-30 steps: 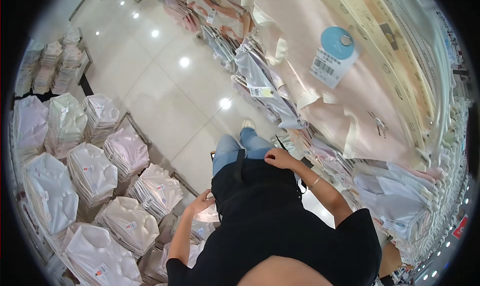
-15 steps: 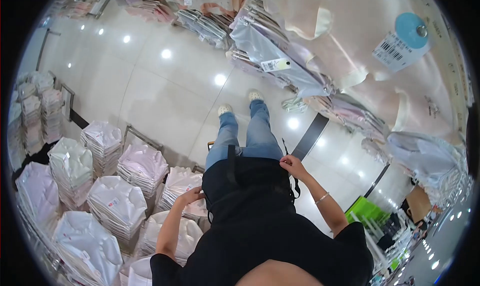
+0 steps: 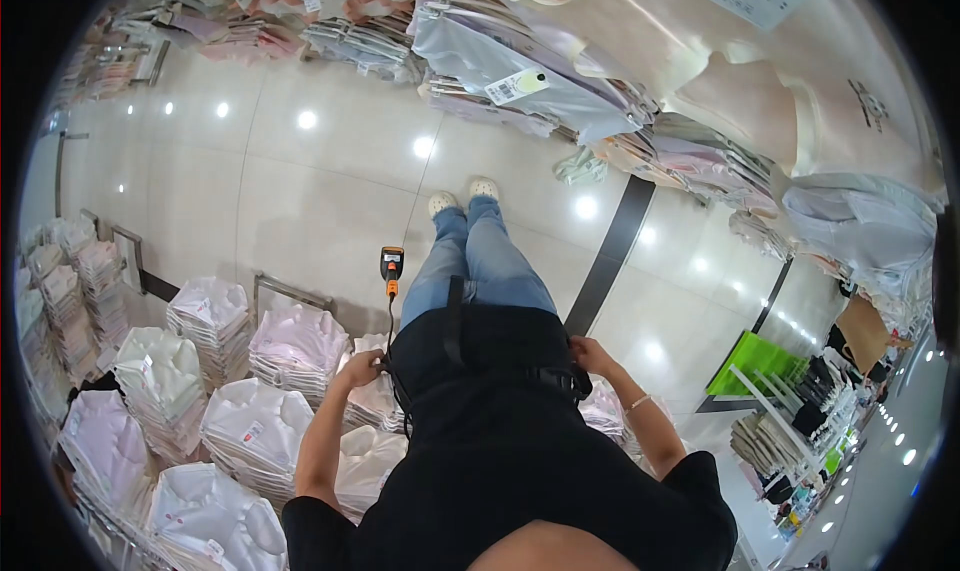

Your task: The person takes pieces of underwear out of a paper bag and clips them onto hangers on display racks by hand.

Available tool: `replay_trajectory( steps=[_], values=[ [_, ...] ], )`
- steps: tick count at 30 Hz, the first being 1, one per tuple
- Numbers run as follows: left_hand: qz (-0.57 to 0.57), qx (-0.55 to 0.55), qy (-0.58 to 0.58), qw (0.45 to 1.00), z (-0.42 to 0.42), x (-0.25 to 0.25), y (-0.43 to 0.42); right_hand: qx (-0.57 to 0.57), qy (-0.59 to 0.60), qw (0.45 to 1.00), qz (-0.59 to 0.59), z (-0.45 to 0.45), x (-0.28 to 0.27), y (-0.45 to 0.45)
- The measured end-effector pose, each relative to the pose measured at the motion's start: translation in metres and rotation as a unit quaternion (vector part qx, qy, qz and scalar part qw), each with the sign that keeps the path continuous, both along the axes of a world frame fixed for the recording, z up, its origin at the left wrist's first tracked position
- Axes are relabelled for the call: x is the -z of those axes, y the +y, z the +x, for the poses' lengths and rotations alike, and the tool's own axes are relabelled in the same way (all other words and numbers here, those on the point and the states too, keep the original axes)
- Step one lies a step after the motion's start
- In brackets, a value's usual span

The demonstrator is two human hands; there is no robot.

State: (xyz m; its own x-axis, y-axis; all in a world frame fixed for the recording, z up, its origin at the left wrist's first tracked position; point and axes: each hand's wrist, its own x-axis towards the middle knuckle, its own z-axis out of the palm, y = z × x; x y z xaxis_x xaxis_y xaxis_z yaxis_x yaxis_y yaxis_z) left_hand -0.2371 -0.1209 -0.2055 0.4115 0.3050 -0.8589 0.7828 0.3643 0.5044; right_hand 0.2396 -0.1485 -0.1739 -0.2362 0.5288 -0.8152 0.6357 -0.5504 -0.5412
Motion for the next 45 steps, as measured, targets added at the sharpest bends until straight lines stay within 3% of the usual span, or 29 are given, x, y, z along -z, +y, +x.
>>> replay_trajectory(
  steps=[1, 4, 7, 8, 10, 13, 16, 19, 20, 23, 27, 30, 33, 35, 37, 41, 45],
  values=[
    [-0.022, 0.034, 0.049, 0.998, -0.002, -0.002, 0.006, 0.025, 0.0, 0.998, -0.056, 0.005, 0.001, -0.006],
    [0.034, 0.001, 0.029, 0.999, 0.017, -0.012, 0.01, 0.132, 0.032, 0.968, -0.211, 0.017, -0.002, -0.012],
    [0.132, 0.023, -0.055, 0.989, 0.017, 0.029, -0.019, 0.173, 0.134, 0.971, -0.094, 0.013, 0.022, -0.025],
    [0.121, 0.072, -0.052, 0.989, 0.023, 0.022, -0.007, 0.148, 0.115, 0.98, -0.07, 0.014, 0.023, -0.023],
    [0.091, 0.04, -0.065, 0.993, 0.038, -0.008, 0.02, 0.097, 0.078, 0.992, -0.02, 0.017, 0.024, -0.015],
    [0.047, 0.04, -0.043, 0.997, 0.058, -0.041, 0.052, 0.184, 0.114, 0.935, -0.281, 0.035, -0.005, 0.022],
    [0.053, 0.049, -0.031, 0.997, 0.072, -0.045, 0.059, 0.098, 0.131, 0.968, -0.192, 0.049, 0.02, -0.005],
    [0.055, 0.079, 0.011, 0.995, 0.071, -0.044, 0.068, 0.034, 0.174, 0.983, -0.051, 0.082, 0.11, -0.067],
    [0.05, 0.093, 0.032, 0.994, 0.063, -0.042, 0.073, -0.134, 0.046, 0.99, 0.014, 0.075, 0.068, -0.023],
    [0.105, 0.023, 0.158, 0.982, 0.039, -0.06, 0.105, -0.184, -0.159, 0.968, -0.065, 0.087, 0.04, 0.042],
    [0.213, -0.083, 0.205, 0.952, 0.029, -0.122, 0.162, -0.057, -0.236, 0.969, 0.049, 0.102, 0.001, 0.122],
    [0.275, -0.173, 0.199, 0.924, 0.04, -0.169, 0.198, -0.033, -0.27, 0.934, 0.232, 0.085, -0.046, 0.172],
    [0.305, -0.256, 0.175, 0.9, 0.062, -0.211, 0.229, -0.042, -0.146, 0.933, 0.326, 0.05, -0.087, 0.21],
    [0.334, -0.315, 0.129, 0.879, 0.078, -0.221, 0.238, 0.01, 0.001, 0.961, 0.275, 0.015, -0.115, 0.228],
    [0.383, -0.378, 0.048, 0.841, 0.09, -0.224, 0.245, -0.026, 0.088, 0.953, 0.287, -0.018, -0.133, 0.241],
    [0.367, -0.499, -0.085, 0.78, 0.112, -0.231, 0.253, -0.007, 0.259, 0.931, 0.256, -0.091, -0.168, 0.262],
    [0.271, -0.62, -0.238, 0.697, 0.118, -0.232, 0.261, 0.022, 0.374, 0.904, 0.204, -0.153, -0.167, 0.277]
  ],
)
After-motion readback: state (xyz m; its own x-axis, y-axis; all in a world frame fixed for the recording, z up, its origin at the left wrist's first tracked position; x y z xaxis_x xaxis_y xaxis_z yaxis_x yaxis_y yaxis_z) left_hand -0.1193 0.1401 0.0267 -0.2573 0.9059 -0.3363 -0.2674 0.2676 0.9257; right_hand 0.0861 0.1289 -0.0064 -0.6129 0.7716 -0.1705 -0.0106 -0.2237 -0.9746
